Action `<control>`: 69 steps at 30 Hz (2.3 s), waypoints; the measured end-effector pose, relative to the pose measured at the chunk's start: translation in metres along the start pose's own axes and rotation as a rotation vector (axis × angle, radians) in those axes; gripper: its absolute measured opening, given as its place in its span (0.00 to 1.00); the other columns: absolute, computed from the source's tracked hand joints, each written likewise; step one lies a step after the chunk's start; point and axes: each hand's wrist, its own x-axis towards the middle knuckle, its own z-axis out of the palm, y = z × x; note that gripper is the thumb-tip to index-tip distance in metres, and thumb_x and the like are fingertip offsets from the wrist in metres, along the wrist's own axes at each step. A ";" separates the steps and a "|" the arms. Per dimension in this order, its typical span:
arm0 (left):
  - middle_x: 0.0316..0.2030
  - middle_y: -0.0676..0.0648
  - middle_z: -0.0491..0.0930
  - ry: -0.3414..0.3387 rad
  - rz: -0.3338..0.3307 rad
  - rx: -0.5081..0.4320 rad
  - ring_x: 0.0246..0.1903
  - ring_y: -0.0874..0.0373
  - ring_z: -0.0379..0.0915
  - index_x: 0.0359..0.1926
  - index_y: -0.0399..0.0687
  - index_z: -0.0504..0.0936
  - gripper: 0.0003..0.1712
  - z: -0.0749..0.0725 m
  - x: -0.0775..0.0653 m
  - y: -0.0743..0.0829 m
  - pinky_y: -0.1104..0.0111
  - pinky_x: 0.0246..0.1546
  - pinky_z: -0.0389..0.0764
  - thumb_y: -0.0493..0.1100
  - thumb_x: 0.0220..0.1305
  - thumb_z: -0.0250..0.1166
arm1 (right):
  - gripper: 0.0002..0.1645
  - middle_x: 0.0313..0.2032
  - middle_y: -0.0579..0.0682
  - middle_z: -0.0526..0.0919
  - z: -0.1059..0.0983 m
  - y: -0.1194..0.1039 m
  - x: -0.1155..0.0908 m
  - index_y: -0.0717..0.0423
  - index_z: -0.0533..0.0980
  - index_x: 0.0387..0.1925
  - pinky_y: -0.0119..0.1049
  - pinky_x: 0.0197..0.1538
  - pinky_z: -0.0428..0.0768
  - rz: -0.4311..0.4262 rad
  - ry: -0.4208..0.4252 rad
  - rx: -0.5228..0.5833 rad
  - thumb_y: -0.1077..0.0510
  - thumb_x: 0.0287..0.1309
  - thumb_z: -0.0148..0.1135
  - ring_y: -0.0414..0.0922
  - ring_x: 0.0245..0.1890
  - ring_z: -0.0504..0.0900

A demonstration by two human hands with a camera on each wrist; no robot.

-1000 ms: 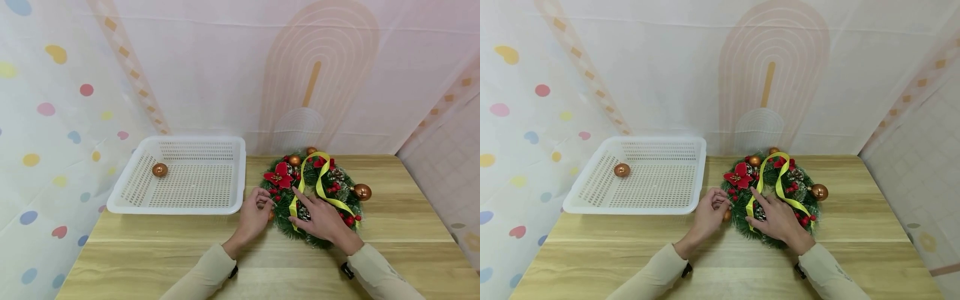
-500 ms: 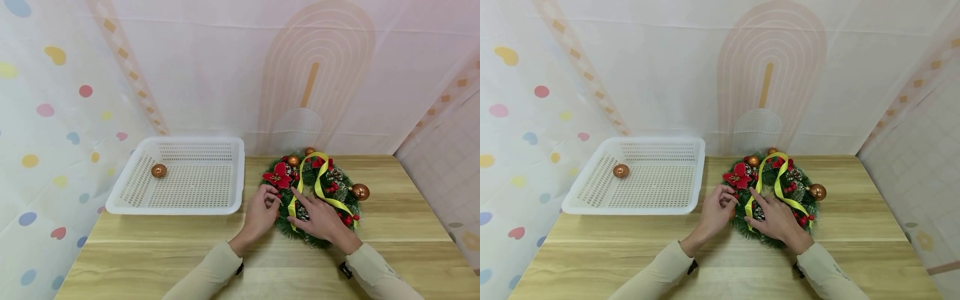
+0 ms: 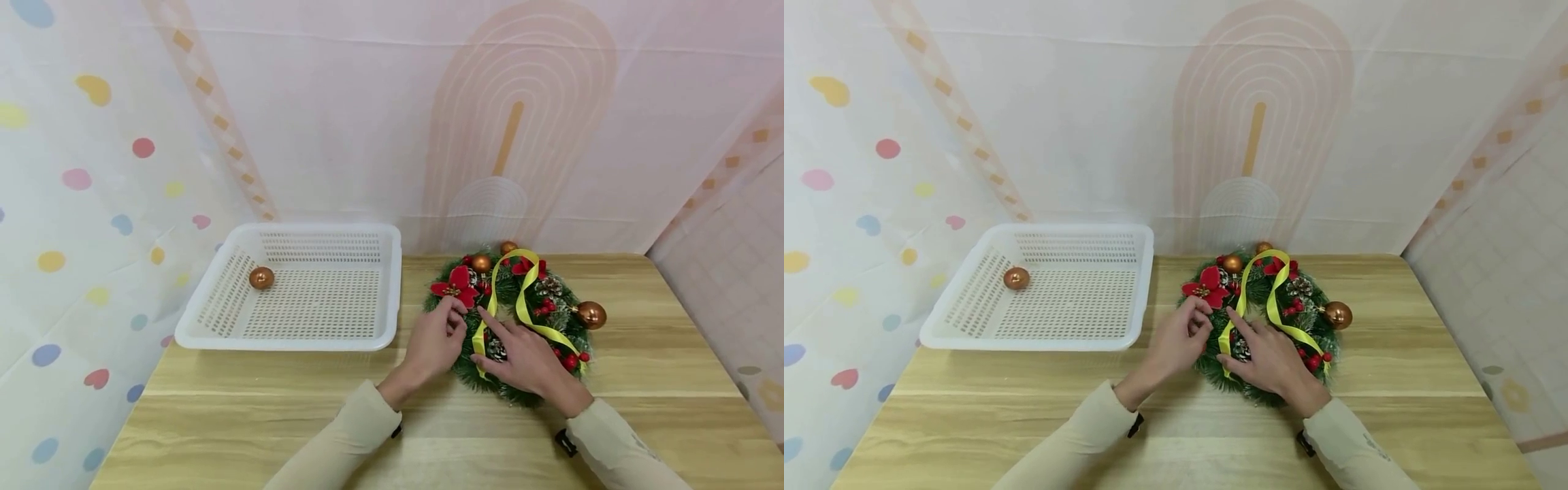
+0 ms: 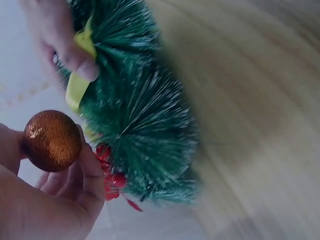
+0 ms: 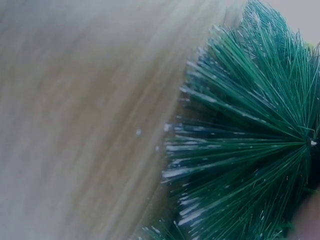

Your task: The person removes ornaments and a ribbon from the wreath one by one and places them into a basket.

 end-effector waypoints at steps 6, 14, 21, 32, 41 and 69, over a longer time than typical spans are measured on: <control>0.34 0.49 0.84 -0.156 0.033 -0.028 0.28 0.69 0.77 0.49 0.44 0.76 0.10 0.003 -0.008 0.002 0.76 0.31 0.77 0.33 0.68 0.60 | 0.49 0.47 0.58 0.81 0.001 0.001 0.001 0.48 0.62 0.74 0.40 0.29 0.77 -0.017 0.008 -0.004 0.33 0.57 0.65 0.47 0.29 0.79; 0.38 0.39 0.83 -0.156 -0.014 -0.269 0.32 0.49 0.81 0.51 0.38 0.74 0.11 -0.020 -0.014 0.007 0.71 0.33 0.79 0.32 0.69 0.58 | 0.50 0.54 0.62 0.80 -0.001 0.000 0.001 0.47 0.62 0.74 0.46 0.34 0.81 -0.010 0.011 -0.002 0.32 0.57 0.64 0.52 0.34 0.83; 0.39 0.38 0.84 -0.091 0.012 -0.240 0.33 0.52 0.81 0.50 0.38 0.74 0.11 -0.035 -0.014 0.007 0.71 0.36 0.80 0.31 0.68 0.59 | 0.51 0.57 0.63 0.78 0.000 0.001 0.000 0.47 0.60 0.75 0.47 0.36 0.82 -0.001 -0.018 0.015 0.30 0.58 0.62 0.53 0.35 0.83; 0.38 0.42 0.84 -0.004 -0.009 -0.198 0.35 0.50 0.82 0.50 0.42 0.76 0.11 -0.057 -0.016 0.000 0.69 0.36 0.81 0.34 0.67 0.62 | 0.51 0.57 0.63 0.78 -0.002 -0.001 0.000 0.46 0.59 0.75 0.50 0.37 0.82 0.015 -0.028 0.021 0.30 0.58 0.62 0.55 0.37 0.84; 0.36 0.52 0.84 0.058 -0.062 -0.171 0.32 0.58 0.80 0.49 0.51 0.77 0.11 -0.081 -0.014 -0.005 0.66 0.34 0.82 0.35 0.67 0.63 | 0.51 0.57 0.63 0.78 -0.001 0.000 0.000 0.46 0.59 0.75 0.47 0.33 0.81 0.021 -0.036 0.022 0.29 0.57 0.62 0.53 0.35 0.83; 0.37 0.46 0.84 0.153 -0.144 -0.045 0.32 0.55 0.79 0.51 0.44 0.76 0.12 -0.133 -0.010 -0.040 0.66 0.30 0.78 0.36 0.68 0.61 | 0.50 0.58 0.64 0.77 -0.001 0.001 -0.001 0.46 0.59 0.75 0.49 0.35 0.82 0.026 -0.039 0.019 0.29 0.58 0.61 0.55 0.36 0.84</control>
